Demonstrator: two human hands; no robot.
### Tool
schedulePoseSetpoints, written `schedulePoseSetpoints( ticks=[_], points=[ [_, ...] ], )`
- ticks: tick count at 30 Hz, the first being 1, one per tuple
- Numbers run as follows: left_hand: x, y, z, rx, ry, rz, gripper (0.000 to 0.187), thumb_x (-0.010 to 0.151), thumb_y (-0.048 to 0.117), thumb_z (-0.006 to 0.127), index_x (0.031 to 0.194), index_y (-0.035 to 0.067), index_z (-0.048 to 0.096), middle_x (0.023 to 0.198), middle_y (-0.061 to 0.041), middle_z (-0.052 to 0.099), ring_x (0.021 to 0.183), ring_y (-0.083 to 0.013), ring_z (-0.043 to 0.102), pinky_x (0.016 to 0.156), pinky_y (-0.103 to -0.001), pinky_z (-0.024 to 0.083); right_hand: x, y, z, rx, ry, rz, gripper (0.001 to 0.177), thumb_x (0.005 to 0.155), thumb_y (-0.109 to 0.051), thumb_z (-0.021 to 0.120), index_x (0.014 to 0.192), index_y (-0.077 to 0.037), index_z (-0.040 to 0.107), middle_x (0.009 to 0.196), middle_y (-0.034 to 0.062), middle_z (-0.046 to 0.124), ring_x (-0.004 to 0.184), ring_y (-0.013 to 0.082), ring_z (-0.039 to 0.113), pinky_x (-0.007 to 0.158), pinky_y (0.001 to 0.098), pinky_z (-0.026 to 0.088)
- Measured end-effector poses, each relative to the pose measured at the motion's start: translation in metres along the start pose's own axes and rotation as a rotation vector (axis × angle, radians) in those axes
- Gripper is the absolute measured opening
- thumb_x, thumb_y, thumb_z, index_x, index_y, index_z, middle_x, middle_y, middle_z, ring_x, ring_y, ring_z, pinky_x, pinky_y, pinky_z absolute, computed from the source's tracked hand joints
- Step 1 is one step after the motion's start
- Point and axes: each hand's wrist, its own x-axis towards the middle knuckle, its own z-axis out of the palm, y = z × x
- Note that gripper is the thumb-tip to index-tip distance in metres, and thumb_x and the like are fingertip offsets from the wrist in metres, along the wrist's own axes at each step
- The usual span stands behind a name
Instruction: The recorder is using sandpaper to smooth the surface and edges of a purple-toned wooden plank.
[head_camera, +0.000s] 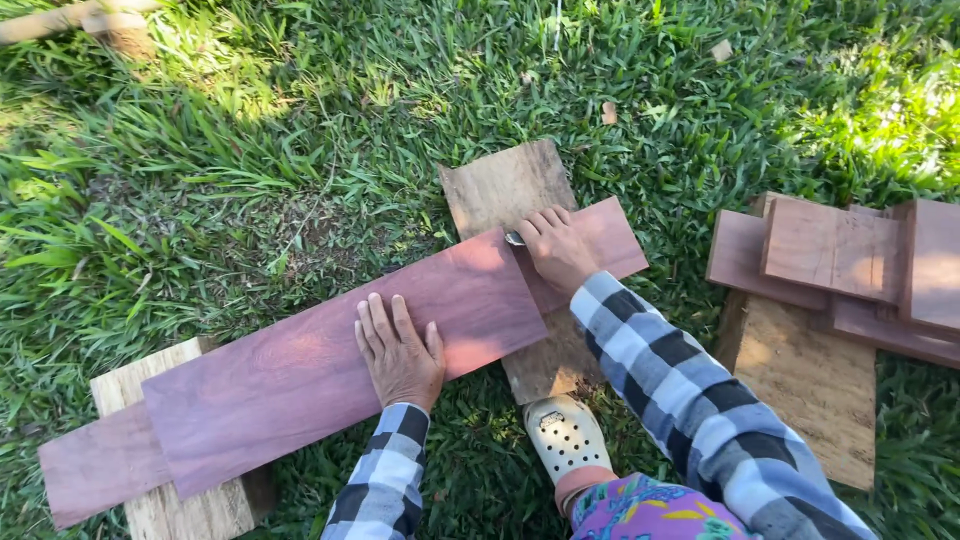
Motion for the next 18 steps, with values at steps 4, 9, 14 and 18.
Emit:
schedulePoseSetpoints(
  ticks=[4,9,14,18],
  points=[
    [0.001,-0.001,0.002,0.006,-0.002,0.006,0.068,0.095,0.036,0.061,0.149,0.0,0.04,0.159,-0.028,0.03,0.151,-0.0452,0.025,0.124,-0.058,0.021,-0.004,0.027,0.0,0.056,0.007,-0.059,0.021,0.089,-0.004,0.056,0.108,-0.007,0.062,0.102,0.0115,0.066,0.103,0.0304,0.063,0.099,0.0438,0.047],
    [0.002,0.0,0.003,-0.014,0.018,0.003,0.068,0.095,0.035,0.061,0.148,-0.001,0.041,0.158,-0.029,0.03,0.151,-0.0459,0.025,0.124,-0.059,0.021,-0.024,0.071,-0.027,-0.031,0.065,0.083,0.028,0.087,-0.002,0.055,0.112,-0.005,0.064,0.11,0.0124,0.069,0.109,0.0322,0.065,0.101,0.0457,0.047],
    [0.002,0.0,0.0,-0.021,0.016,0.006,0.069,0.093,0.035,0.063,0.148,-0.002,0.042,0.158,-0.029,0.031,0.151,-0.0464,0.025,0.124,-0.059,0.022,-0.01,0.012,-0.048,-0.016,-0.007,0.037,0.029,0.087,-0.002,0.055,0.115,-0.005,0.065,0.121,0.0134,0.07,0.117,0.0321,0.064,0.101,0.0454,0.046],
    [-0.001,-0.001,0.001,-0.013,0.01,0.018,0.069,0.094,0.035,0.063,0.148,-0.002,0.042,0.158,-0.029,0.031,0.15,-0.0463,0.026,0.124,-0.059,0.022,-0.033,0.064,-0.023,0.016,0.005,0.025,0.031,0.097,0.001,0.053,0.125,-0.003,0.065,0.129,0.016,0.068,0.123,0.0313,0.062,0.111,0.0433,0.046]
  ],
)
